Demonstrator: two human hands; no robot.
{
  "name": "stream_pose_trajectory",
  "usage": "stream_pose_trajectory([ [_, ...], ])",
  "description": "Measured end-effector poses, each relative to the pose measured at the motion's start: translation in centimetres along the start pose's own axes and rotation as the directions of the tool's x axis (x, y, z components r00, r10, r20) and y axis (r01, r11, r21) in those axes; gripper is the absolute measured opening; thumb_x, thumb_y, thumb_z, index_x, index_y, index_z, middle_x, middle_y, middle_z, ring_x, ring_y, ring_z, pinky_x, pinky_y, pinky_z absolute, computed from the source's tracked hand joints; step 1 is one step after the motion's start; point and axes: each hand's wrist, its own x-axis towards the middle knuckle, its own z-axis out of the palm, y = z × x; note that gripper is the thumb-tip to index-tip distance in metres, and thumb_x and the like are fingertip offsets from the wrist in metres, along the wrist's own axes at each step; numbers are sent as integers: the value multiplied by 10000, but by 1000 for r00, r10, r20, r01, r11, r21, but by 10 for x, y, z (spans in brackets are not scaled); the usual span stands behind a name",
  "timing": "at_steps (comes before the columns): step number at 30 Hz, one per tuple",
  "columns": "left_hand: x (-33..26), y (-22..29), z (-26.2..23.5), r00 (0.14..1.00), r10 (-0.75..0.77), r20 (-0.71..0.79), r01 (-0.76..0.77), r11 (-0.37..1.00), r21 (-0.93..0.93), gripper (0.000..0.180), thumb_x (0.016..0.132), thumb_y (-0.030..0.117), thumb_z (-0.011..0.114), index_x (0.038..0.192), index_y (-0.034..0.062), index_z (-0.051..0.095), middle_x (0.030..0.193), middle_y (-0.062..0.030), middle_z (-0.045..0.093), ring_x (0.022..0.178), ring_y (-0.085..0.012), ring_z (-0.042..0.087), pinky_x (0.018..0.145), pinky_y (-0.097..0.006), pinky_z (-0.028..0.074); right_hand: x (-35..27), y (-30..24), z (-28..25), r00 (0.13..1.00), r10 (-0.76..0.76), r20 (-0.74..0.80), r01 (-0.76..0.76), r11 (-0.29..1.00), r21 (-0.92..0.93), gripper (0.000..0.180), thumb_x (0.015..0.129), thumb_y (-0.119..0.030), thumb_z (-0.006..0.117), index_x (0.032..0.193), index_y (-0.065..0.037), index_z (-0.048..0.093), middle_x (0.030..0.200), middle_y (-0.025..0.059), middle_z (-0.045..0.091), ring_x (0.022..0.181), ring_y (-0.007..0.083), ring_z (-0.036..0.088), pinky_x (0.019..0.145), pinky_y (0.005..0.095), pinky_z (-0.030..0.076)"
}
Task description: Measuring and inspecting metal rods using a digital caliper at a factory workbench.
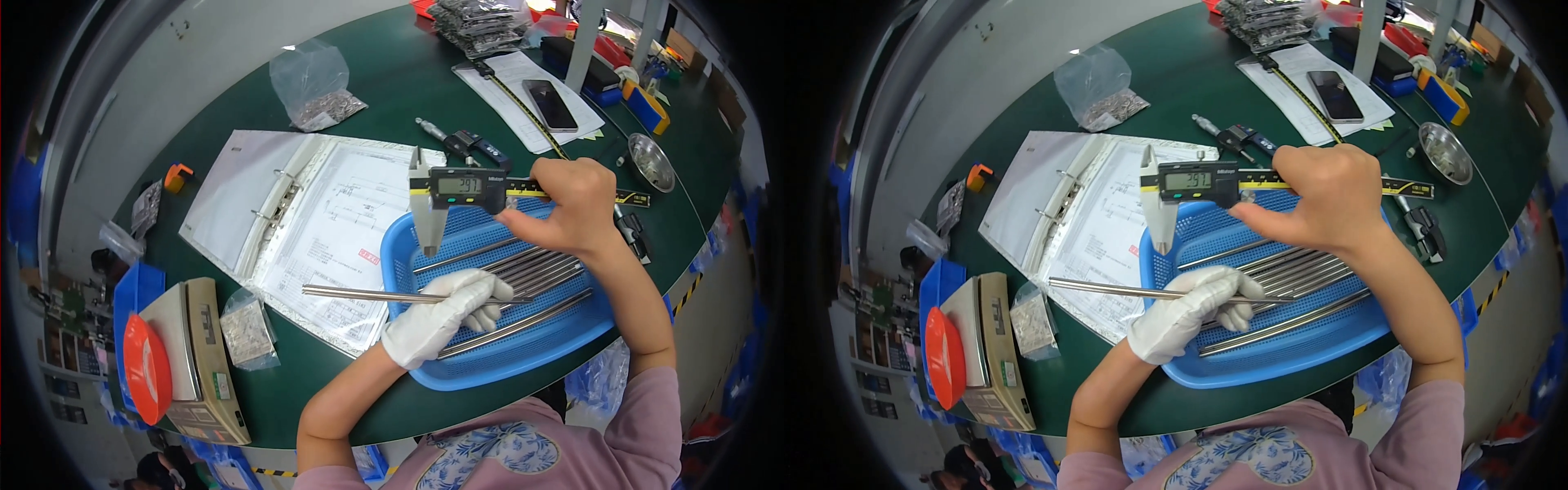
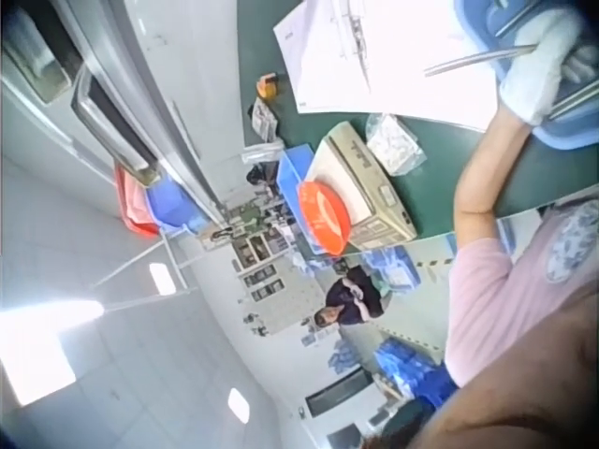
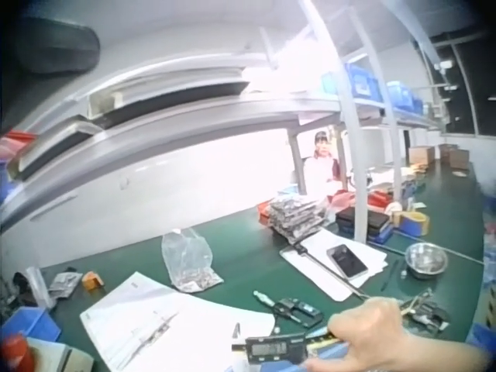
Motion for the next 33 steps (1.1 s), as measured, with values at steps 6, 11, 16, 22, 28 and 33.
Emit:
stream_pose_trajectory([
  [6,-2,-3,-3,994,10,-112,-17,998,-61,365,943,298,376,1013,-19,543,806,-33,547,712,-79,523,657,-197,438,-3,-1,2,995,-39,-96,50,991,124,451,593,-493,704,561,-93,499,475,34,452,403,201,467,406,291,347],
  [11,0,-2,-2,984,65,-164,-64,998,11,415,928,344,402,1006,-43,530,798,-72,559,715,-118,552,676,-237,463,-3,-2,-1,999,18,-45,-8,977,215,434,595,-457,721,588,-73,519,484,43,461,416,216,478,412,294,351],
  [16,-2,-2,-2,978,76,-193,-79,997,-10,392,932,337,397,1013,-20,538,793,-46,553,714,-88,535,671,-207,447,-2,2,-4,1000,8,30,-16,965,264,382,589,-378,736,642,-51,546,496,60,455,420,172,456,405,261,318],
  [22,3,-1,4,972,157,-173,-157,988,14,392,928,331,396,994,-17,562,726,-15,514,641,-60,476,597,-179,415,-7,10,3,974,175,143,-207,944,258,385,625,-374,718,653,-39,532,506,46,463,415,113,412,407,236,298],
  [28,4,1,4,995,87,-53,-87,996,0,373,902,301,386,934,-17,578,588,8,433,536,-47,411,496,-191,369,-11,14,21,914,281,291,-324,940,110,409,614,-407,718,674,-39,550,535,64,504,447,154,474,433,256,337],
  [33,3,-3,3,992,120,-49,-116,990,76,304,894,251,416,937,-3,577,691,-26,489,597,-81,464,543,-221,400,-8,10,31,876,314,367,-363,929,73,427,606,-420,718,675,-37,542,546,80,518,475,187,510,456,280,363],
])
